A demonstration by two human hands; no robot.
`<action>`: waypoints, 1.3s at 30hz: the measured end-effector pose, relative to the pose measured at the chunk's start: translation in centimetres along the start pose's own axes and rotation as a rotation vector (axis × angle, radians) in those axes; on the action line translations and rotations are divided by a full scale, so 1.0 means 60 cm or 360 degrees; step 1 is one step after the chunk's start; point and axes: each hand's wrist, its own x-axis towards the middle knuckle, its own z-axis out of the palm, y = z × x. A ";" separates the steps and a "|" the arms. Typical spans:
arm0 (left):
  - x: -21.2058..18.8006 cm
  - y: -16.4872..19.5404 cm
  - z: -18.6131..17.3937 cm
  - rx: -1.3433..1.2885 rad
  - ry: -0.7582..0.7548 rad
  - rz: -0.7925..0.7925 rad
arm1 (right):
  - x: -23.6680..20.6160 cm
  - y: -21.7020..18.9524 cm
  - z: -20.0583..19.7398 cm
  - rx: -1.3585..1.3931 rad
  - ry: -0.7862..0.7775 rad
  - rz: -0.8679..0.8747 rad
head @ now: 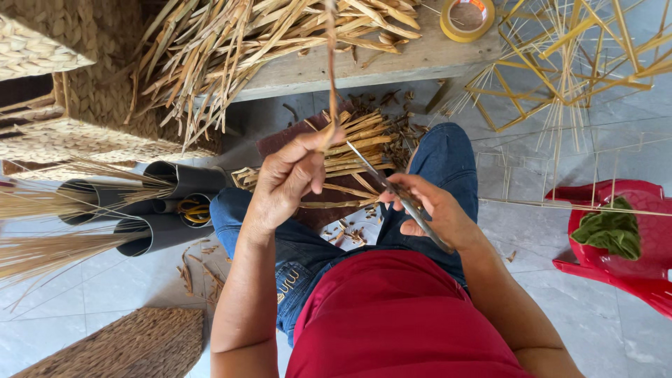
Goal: The person sits on a red stool and repeatedly picks up dried plant strips, trims their ends with scissors, and places the trimmed pieces on a wooden table. The person also occasionally adjusts the pile of trimmed strips on the table.
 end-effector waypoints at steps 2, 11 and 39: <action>-0.001 0.000 0.005 0.0029 -0.0091 -0.0017 | 0.006 -0.016 0.000 0.0138 0.0021 -0.0035; -0.001 0.005 0.019 0.0342 -0.0317 -0.0193 | 0.010 -0.063 -0.016 -0.0065 0.0108 -0.0195; -0.011 -0.032 0.131 -0.0962 -0.0136 -0.0014 | 0.038 0.017 0.101 -0.0022 0.0067 -0.0369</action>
